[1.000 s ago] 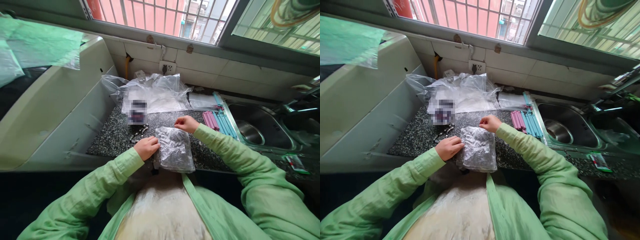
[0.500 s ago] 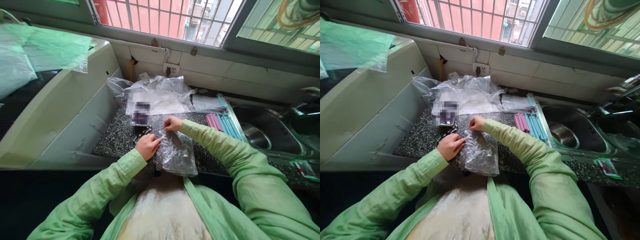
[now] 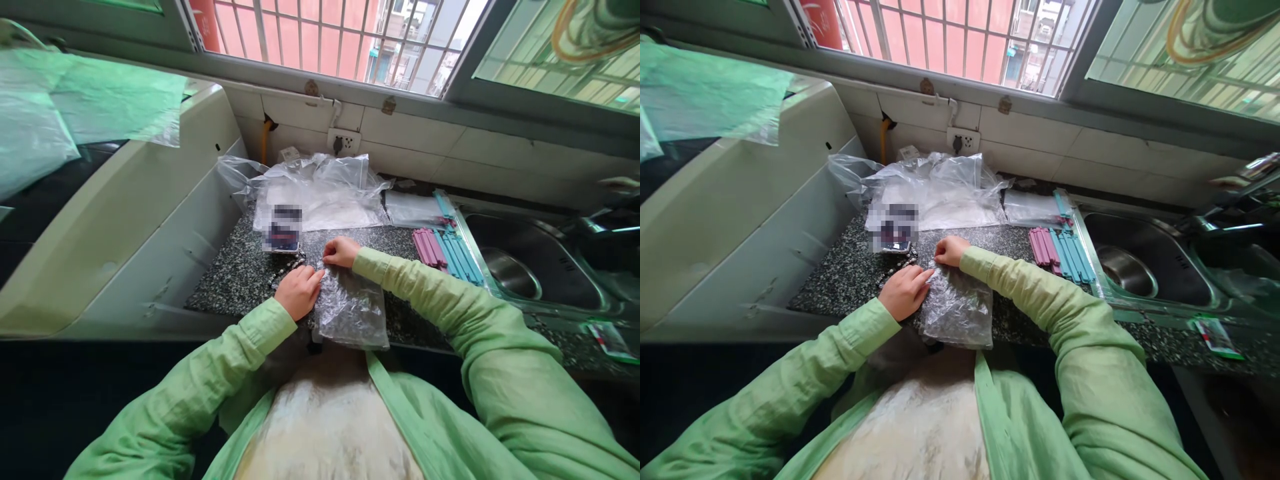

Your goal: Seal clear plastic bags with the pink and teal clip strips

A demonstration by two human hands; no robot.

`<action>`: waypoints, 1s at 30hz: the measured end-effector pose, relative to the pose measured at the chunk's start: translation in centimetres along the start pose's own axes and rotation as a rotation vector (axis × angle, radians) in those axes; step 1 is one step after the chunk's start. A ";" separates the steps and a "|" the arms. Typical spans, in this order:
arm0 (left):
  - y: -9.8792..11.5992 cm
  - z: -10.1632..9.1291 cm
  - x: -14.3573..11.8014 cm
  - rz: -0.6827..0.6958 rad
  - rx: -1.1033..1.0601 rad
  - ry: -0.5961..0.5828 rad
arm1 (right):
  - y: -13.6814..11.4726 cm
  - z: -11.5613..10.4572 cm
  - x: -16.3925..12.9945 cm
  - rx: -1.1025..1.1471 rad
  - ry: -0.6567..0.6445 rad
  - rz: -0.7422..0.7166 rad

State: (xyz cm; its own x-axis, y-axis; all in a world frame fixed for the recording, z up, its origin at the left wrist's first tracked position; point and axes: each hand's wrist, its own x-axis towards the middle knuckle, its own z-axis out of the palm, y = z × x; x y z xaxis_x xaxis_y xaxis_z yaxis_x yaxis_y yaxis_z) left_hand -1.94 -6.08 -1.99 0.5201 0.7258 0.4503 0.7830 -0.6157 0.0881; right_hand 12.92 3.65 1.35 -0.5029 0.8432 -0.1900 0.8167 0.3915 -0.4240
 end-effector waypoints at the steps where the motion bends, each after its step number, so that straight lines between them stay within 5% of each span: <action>1: 0.0 0.1 0.0 0.001 0.004 0.001 | 0.0 0.0 0.0 0.014 0.001 -0.010; 11: 0.0 0.3 -0.1 0.007 0.027 0.004 | -0.5 0.9 0.5 0.044 0.065 -0.136; 18: -0.3 0.4 -0.1 -0.020 0.054 0.040 | -1.0 1.5 0.6 -0.058 0.093 -0.062; 22: -0.4 0.2 -0.1 -0.087 0.120 -0.042 | -1.2 1.1 0.7 -0.006 0.078 -0.063; 26: -0.3 0.0 -0.1 -0.122 0.117 -0.084 | 1.2 -1.3 -0.1 0.129 0.141 -0.061; 30: -0.3 0.0 -0.1 -0.116 0.099 -0.087 | 6.1 -3.7 -2.8 0.094 0.203 0.127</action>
State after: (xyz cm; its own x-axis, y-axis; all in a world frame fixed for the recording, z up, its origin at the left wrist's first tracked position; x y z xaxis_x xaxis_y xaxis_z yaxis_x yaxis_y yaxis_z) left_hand -2.21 -5.94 -2.03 0.4483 0.8167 0.3634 0.8672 -0.4960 0.0449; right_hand 20.39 5.03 2.59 -0.3233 0.9438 -0.0693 0.8349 0.2500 -0.4903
